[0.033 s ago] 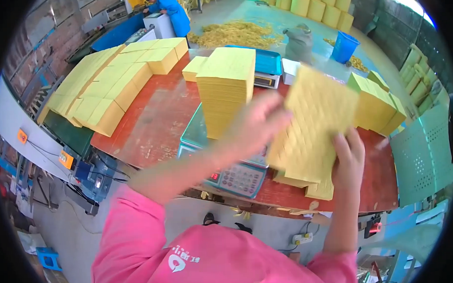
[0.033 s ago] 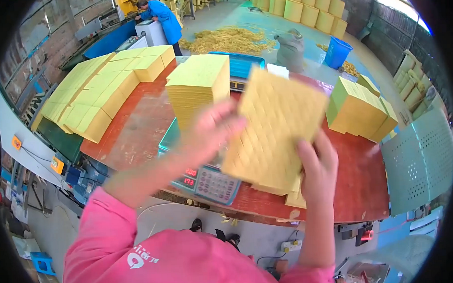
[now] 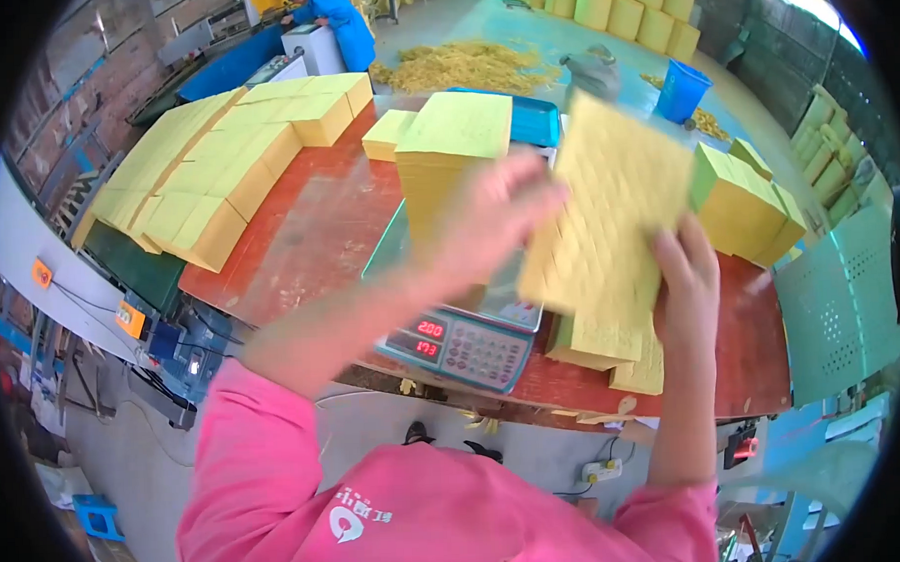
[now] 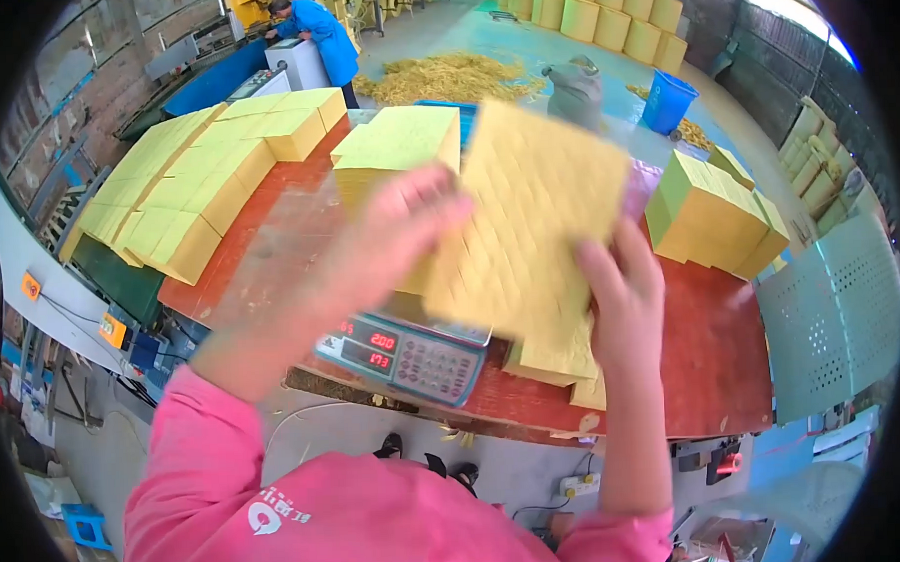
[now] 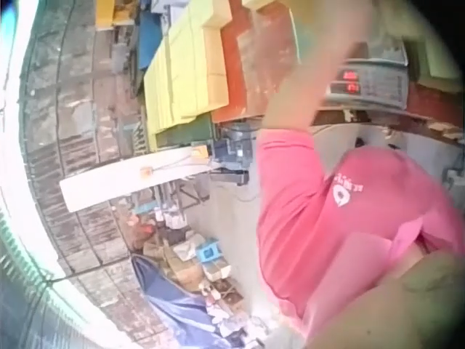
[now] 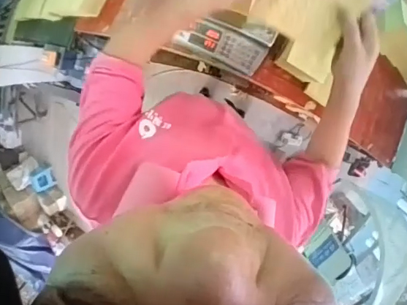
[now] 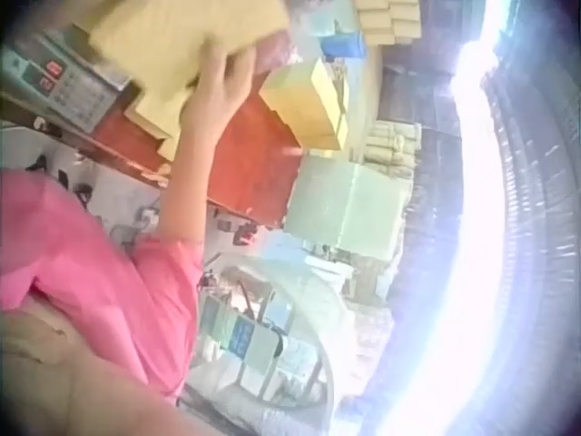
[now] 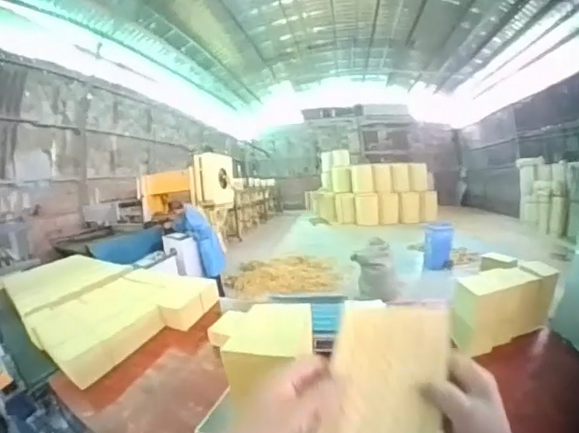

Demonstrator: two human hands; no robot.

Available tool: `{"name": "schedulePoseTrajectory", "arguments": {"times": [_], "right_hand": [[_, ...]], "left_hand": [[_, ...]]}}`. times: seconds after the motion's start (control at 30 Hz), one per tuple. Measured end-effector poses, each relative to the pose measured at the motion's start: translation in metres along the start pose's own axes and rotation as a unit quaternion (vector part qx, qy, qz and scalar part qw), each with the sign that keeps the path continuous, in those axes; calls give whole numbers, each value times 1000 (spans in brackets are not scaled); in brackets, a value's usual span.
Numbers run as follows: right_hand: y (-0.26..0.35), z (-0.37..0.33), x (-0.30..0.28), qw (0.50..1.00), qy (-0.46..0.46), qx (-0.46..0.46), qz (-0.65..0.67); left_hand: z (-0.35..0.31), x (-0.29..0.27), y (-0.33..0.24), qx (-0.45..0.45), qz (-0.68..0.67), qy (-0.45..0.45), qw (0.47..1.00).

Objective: The person is weighing stacks of yellow paper on a digital scale and sorting them.

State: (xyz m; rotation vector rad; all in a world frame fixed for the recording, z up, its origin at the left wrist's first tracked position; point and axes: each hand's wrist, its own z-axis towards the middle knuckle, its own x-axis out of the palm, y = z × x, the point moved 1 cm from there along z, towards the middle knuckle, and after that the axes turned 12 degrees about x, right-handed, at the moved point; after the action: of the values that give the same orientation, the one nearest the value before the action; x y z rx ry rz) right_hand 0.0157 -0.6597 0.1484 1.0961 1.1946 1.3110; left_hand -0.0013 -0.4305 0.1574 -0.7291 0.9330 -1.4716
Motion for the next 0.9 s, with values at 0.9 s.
{"name": "schedulePoseTrajectory", "arguments": {"times": [0.9], "right_hand": [[-5,149,165,997,45,42,-41]], "left_hand": [[78,-188,77,-135,-52,-80,986]]}}
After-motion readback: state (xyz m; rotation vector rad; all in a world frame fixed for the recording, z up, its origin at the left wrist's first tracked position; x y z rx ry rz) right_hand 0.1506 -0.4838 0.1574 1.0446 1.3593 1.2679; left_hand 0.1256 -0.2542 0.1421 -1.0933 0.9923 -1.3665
